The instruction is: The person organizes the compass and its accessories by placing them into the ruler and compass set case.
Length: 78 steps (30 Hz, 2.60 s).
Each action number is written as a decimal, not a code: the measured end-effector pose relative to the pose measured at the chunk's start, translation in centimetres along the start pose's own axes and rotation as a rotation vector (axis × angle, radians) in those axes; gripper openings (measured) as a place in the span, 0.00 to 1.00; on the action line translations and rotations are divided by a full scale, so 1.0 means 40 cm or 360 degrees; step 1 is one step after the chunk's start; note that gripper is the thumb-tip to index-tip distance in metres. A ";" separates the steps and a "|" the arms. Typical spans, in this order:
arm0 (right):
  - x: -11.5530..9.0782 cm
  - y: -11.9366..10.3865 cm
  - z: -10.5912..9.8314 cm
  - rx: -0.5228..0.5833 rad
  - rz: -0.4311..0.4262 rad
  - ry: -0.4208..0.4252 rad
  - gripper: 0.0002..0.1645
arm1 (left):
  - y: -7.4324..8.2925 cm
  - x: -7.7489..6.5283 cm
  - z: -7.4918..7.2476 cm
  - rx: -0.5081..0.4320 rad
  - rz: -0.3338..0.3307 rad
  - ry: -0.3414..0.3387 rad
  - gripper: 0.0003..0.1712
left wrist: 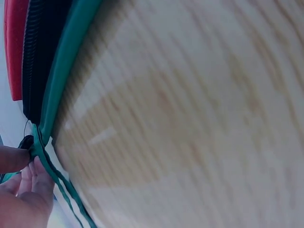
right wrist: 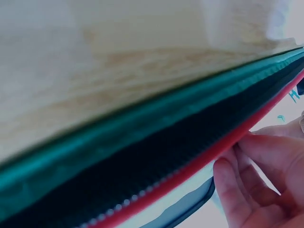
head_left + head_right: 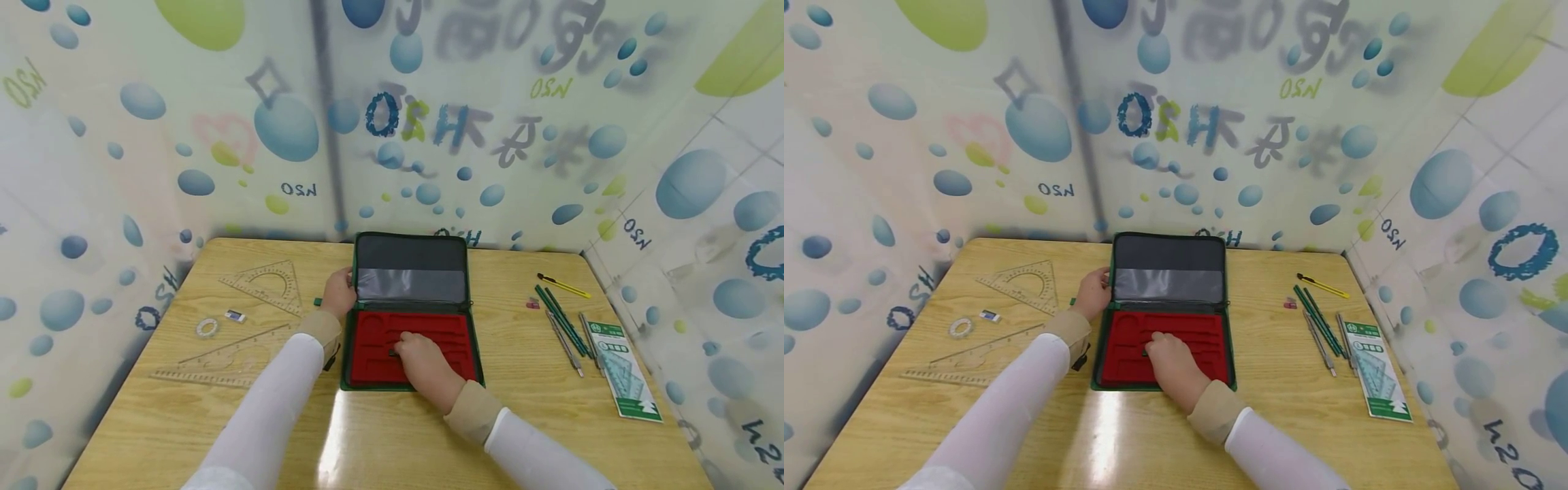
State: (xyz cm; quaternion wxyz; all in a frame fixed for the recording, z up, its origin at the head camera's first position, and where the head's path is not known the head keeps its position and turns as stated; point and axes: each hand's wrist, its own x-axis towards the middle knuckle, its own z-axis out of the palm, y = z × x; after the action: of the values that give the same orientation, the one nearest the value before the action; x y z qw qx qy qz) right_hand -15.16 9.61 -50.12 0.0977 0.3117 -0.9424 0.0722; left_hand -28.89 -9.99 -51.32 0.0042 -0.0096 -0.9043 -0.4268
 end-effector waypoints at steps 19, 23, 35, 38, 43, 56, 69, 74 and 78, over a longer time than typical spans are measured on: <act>-0.039 -0.015 0.003 -0.0539 -0.0304 -0.0213 0.09 | -0.008 0.004 0.000 0.0019 0.0023 0.0022 0.26; -0.044 -0.010 -0.002 -0.0425 -0.0257 -0.0214 0.12 | -0.008 0.004 0.001 0.0021 0.0018 0.0034 0.26; -0.047 0.178 -0.037 -0.0139 0.0234 0.0174 0.11 | -0.015 0.000 0.006 -0.0009 0.0028 0.0045 0.27; -0.057 0.270 -0.050 -0.0080 0.0468 0.0164 0.11 | -0.016 -0.001 0.007 -0.0007 0.0026 0.0040 0.27; -0.081 0.418 -0.071 0.0005 0.0785 0.0087 0.14 | -0.012 -0.003 0.006 -0.0011 0.0025 0.0038 0.27; -0.117 0.610 -0.084 0.0125 0.1014 -0.0161 0.21 | -0.009 -0.007 0.003 -0.0015 -0.0013 0.0014 0.26; -0.124 0.665 -0.043 0.0037 0.1054 -0.0322 0.19 | -0.015 -0.004 0.008 -0.0011 -0.0001 0.0027 0.26; -0.117 0.659 -0.040 0.0014 0.1038 -0.0271 0.15 | -0.008 -0.008 0.005 -0.0018 -0.0012 0.0011 0.26; -0.112 0.646 -0.043 -0.0001 0.1045 -0.0251 0.13 | -0.005 -0.011 0.003 -0.0020 -0.0003 0.0016 0.26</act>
State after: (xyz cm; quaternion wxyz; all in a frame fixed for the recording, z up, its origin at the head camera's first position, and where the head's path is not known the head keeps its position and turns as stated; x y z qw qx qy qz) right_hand -26.96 33.05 -51.43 -0.0039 -0.0040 -0.9971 0.0752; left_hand -28.47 -10.04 -51.56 0.0082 -0.0066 -0.9016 -0.4325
